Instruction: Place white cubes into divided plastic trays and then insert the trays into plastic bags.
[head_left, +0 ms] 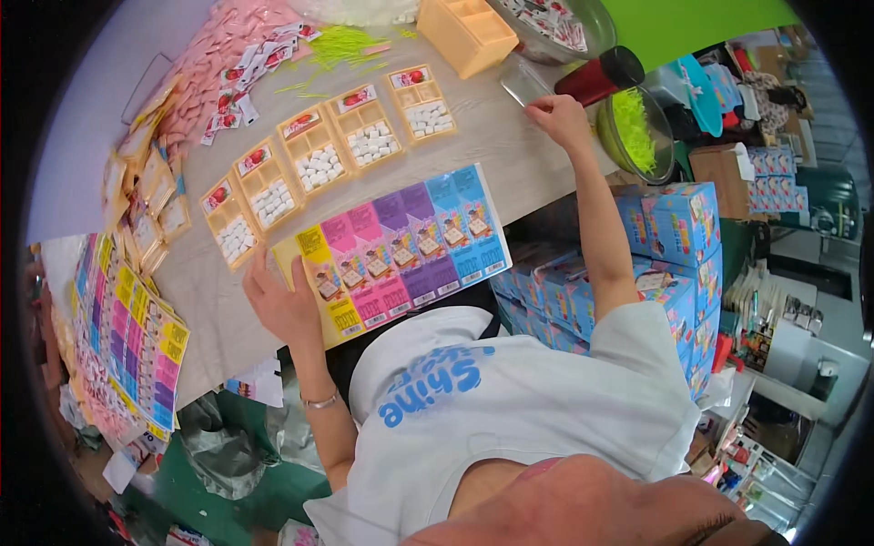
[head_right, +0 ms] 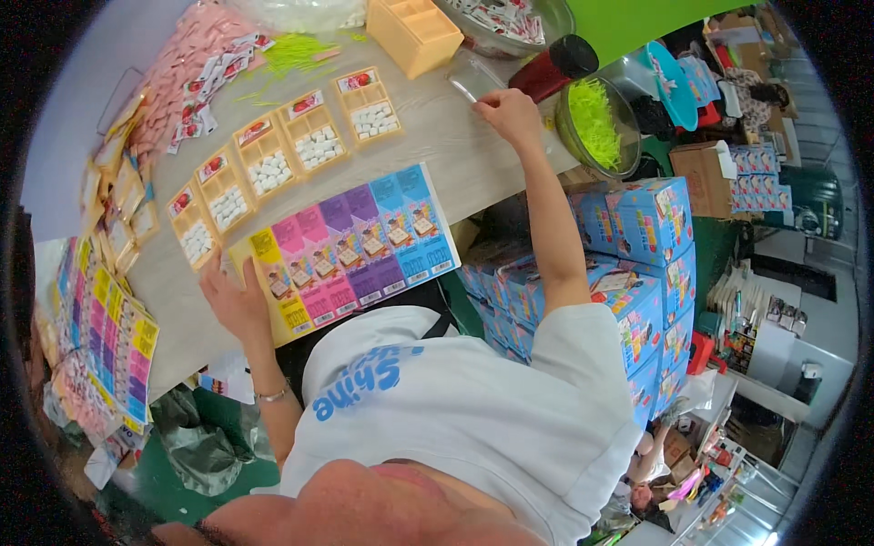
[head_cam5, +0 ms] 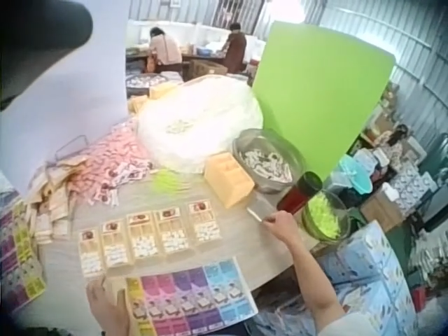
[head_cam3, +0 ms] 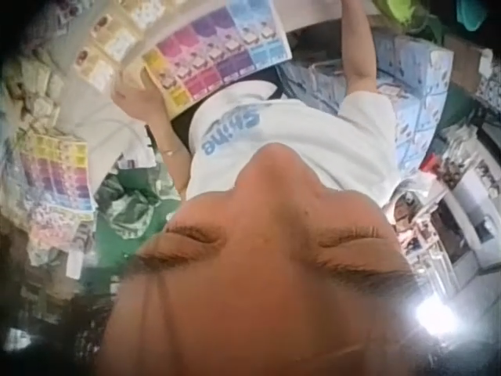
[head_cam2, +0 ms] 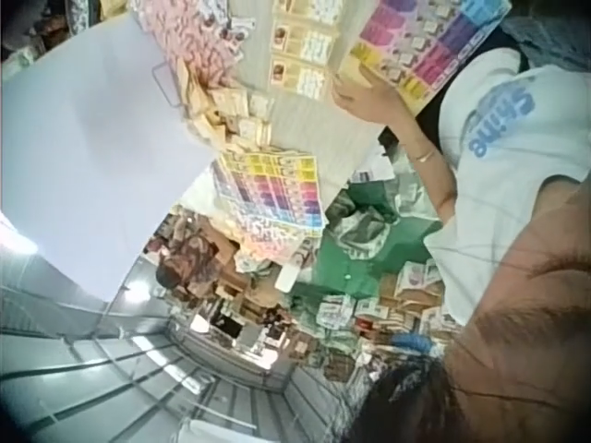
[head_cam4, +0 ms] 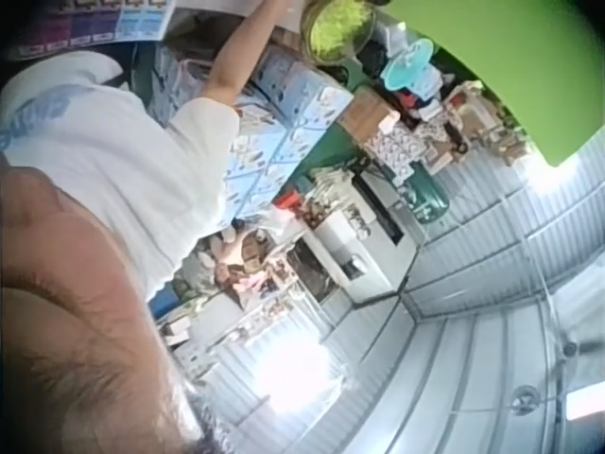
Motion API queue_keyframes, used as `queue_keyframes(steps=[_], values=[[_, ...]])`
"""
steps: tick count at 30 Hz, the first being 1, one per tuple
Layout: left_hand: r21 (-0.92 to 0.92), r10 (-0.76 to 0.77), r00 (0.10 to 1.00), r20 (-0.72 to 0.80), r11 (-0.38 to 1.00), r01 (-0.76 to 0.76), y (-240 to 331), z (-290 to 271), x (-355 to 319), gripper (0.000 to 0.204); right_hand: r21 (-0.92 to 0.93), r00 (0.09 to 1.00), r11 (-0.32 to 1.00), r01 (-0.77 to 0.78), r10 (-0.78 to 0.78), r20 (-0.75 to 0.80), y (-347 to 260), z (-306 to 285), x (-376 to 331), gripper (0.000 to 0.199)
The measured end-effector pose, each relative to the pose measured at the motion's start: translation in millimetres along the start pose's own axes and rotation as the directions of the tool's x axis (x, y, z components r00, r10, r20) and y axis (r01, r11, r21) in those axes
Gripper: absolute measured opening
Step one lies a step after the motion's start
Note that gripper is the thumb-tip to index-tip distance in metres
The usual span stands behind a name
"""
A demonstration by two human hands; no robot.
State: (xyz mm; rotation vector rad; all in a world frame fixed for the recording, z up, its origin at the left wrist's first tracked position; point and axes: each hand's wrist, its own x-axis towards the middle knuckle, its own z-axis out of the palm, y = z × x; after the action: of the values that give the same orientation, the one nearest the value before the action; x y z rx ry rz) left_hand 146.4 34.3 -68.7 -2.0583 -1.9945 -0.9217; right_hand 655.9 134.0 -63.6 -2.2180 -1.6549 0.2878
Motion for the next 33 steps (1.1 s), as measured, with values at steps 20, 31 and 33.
queue_keyframes(steps=[20,31,33], values=[[-0.692,0.184,0.668,0.721,0.231,0.684,164.6,59.5,74.3,0.048,0.922,0.964,0.353,-0.159,-0.145,0.221,-113.8,2.2,-98.1,0.016],[-0.357,0.020,0.954,0.298,0.930,0.092,165.8,130.6,148.0,0.056,0.572,0.988,0.814,-0.097,0.010,0.152,-122.8,65.8,7.5,0.024],[-0.389,0.080,0.949,0.305,0.920,0.047,167.2,126.1,140.5,0.053,0.269,0.982,0.963,-0.004,-0.048,0.184,-117.8,68.5,10.9,0.028]])
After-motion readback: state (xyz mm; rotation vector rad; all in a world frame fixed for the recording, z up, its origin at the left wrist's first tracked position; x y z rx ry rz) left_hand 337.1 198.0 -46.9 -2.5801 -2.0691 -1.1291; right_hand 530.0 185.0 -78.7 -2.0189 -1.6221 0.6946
